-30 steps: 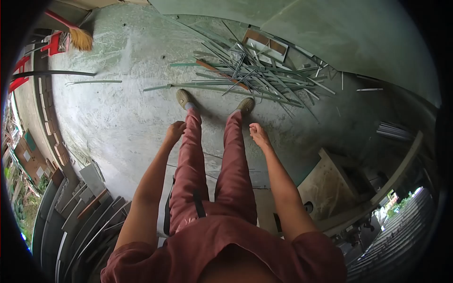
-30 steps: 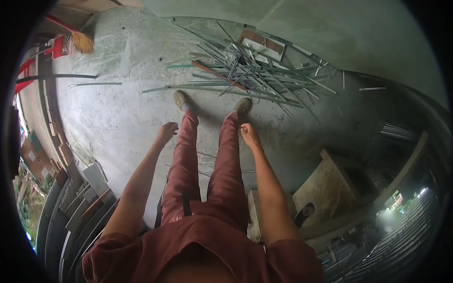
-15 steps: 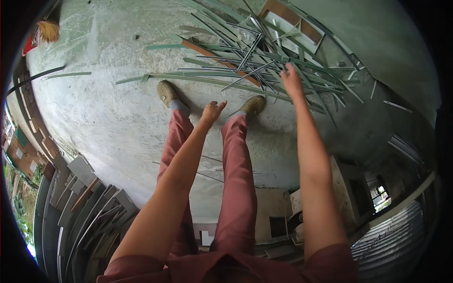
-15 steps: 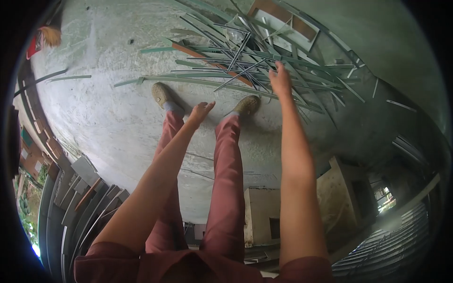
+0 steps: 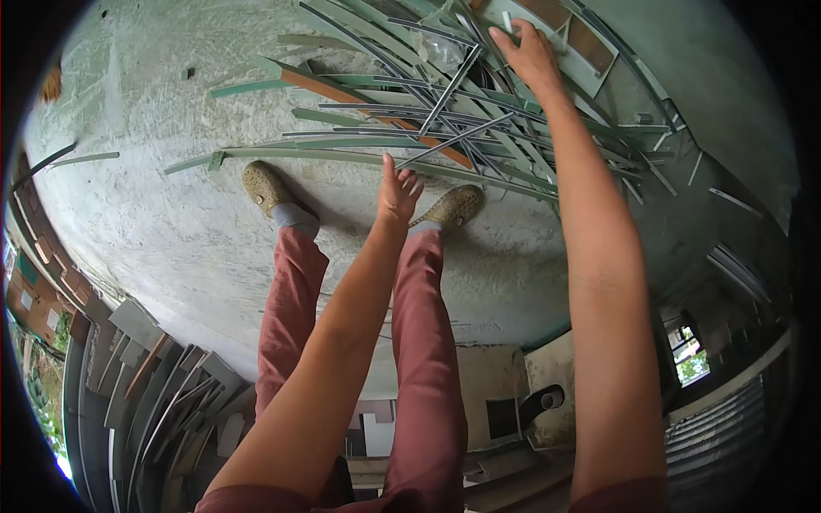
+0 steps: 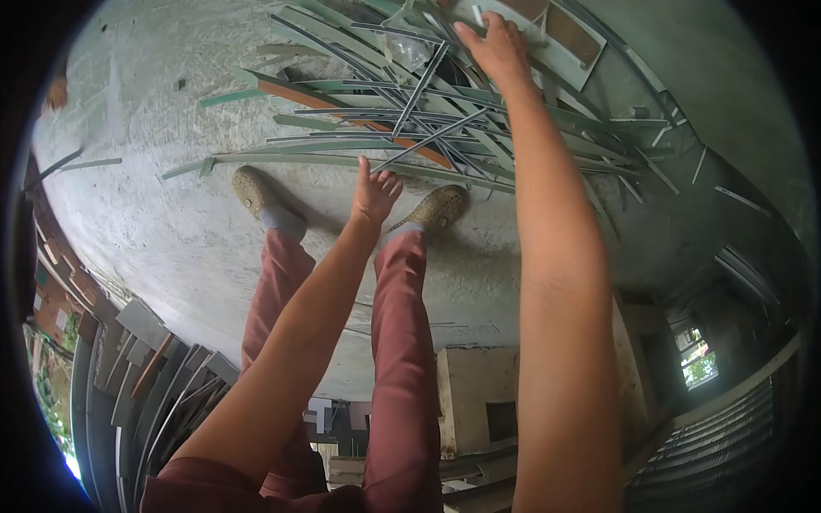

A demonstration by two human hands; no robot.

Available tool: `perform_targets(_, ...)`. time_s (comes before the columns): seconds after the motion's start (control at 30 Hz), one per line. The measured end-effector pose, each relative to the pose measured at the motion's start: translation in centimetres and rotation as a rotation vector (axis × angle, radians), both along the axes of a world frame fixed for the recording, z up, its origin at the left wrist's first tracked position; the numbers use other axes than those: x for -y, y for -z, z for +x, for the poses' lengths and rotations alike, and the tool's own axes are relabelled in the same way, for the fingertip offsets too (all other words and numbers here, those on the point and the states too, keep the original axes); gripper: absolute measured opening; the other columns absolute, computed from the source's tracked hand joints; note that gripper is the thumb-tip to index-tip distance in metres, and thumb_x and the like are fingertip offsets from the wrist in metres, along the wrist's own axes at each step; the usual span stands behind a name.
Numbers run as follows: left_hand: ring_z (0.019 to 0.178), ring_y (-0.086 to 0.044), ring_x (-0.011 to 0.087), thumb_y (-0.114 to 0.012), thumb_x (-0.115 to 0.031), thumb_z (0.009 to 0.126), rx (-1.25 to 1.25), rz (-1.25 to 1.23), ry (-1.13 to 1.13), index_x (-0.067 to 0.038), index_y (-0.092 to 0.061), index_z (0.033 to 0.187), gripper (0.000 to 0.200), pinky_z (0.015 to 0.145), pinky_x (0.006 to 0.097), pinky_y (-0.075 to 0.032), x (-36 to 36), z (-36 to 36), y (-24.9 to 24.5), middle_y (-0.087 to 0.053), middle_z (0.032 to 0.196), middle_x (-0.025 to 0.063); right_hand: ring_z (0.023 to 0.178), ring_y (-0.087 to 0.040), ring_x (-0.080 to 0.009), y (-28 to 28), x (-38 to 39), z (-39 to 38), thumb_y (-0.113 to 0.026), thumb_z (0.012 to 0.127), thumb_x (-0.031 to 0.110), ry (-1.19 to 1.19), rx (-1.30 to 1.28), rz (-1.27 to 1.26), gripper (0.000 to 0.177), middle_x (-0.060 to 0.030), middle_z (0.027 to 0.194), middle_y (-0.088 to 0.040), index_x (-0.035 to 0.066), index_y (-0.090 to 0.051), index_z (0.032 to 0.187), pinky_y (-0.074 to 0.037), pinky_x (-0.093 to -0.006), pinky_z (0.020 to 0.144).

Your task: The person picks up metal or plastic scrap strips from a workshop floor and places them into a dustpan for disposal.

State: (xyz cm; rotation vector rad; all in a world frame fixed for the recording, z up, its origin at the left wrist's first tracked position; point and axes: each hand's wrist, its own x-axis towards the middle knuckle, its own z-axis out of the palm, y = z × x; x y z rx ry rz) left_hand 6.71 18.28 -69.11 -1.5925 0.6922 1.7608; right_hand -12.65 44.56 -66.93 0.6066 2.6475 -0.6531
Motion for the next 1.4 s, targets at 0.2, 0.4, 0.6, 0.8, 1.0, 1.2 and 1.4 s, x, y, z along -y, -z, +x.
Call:
perform_targets(0.2,0.128,-0.019,0.0259,-0.063,-0.065,0.061,0.021,0.028,-0.136,0.002,-0.007,0.133,0.113,0.104,0.0437,-0.018,-0.4,-2.3,-0.3,-0.027,0.131,0.0131,0.098,-0.052,-0.0311,0.3,2.6,1.0,-0.052,0.074,0.059,0.076,0.118,-0.083,0.06,-0.014,0.104,-0.057,0.007,-0.054,0.104,-0.04,-0.0405,0.083)
perform_targets(0.4,0.123,-0.02,0.0327,-0.065,-0.066,0.057,0.013,0.006,-0.183,-0.015,-0.006,0.136,0.111,0.101,0.0484,-0.017,-3.3,-6.0,-0.5,-0.026,0.125,0.0158,0.092,-0.053,-0.0317,0.2,5.2,3.7,-0.05,0.075,0.059,0.046,0.019,-0.091,0.056,-0.0146,0.095,-0.056,0.008,-0.058,0.097,-0.039,-0.044,0.08)
perform_targets(0.6,0.131,-0.004,0.0337,-0.065,-0.066,0.055,-0.077,0.067,-0.175,-0.01,0.003,0.135,0.119,0.103,0.0529,-0.007,-2.4,-5.5,-1.5,-0.003,0.14,0.0175,0.098,-0.049,-0.0319,-0.5,8.3,6.4,-0.046,0.079,0.057,-0.018,-0.046,-0.031,0.051,-0.013,0.101,-0.054,0.013,-0.058,0.102,-0.034,-0.0465,0.087)
perform_targets(0.8,0.129,-0.01,0.0344,-0.066,-0.065,0.056,-0.064,0.001,-0.247,-0.009,-0.018,0.124,0.1,0.103,0.054,-0.01,-1.9,-4.4,-0.7,-0.01,0.138,0.0205,0.097,-0.05,-0.0323,-1.9,9.2,8.0,-0.044,0.08,0.056,-0.021,0.089,-0.171,0.048,-0.0127,0.099,-0.055,0.015,-0.055,0.103,-0.035,-0.0466,0.086)
perform_targets(1.0,0.129,-0.013,0.0304,-0.065,-0.07,0.051,0.062,-0.018,-0.479,0.011,-0.001,0.129,0.129,0.106,0.0406,-0.015,0.7,-0.3,-0.7,-0.014,0.137,0.0189,0.092,-0.049,-0.0336,-2.8,13.1,11.9,-0.055,0.076,0.049,0.031,-0.01,-0.175,0.046,-0.013,0.096,-0.053,0.011,-0.052,0.101,-0.04,-0.0433,0.078)
perform_targets(1.2,0.129,-0.015,0.0305,-0.068,-0.064,0.052,0.117,-0.106,-0.751,0.002,-0.004,0.132,0.122,0.107,0.0408,-0.015,1.1,0.7,-0.2,-0.015,0.138,0.0184,0.097,-0.047,-0.0324,-0.1,11.2,12.4,-0.06,0.077,0.037,0.165,-0.118,-0.385,0.043,-0.0147,0.101,-0.05,0.006,-0.048,0.105,-0.04,-0.0405,0.08)
perform_targets(1.4,0.13,-0.009,0.0336,-0.068,-0.065,0.052,0.169,-0.117,-0.663,-0.007,0.007,0.134,0.126,0.105,0.0512,-0.01,-0.8,-0.5,-0.9,-0.006,0.141,0.0148,0.1,-0.046,-0.0307,1.0,4.5,7.9,-0.06,0.077,0.036,0.09,-0.303,0.209,0.042,-0.0136,0.106,-0.051,0.007,-0.049,0.106,-0.038,-0.0396,0.082)
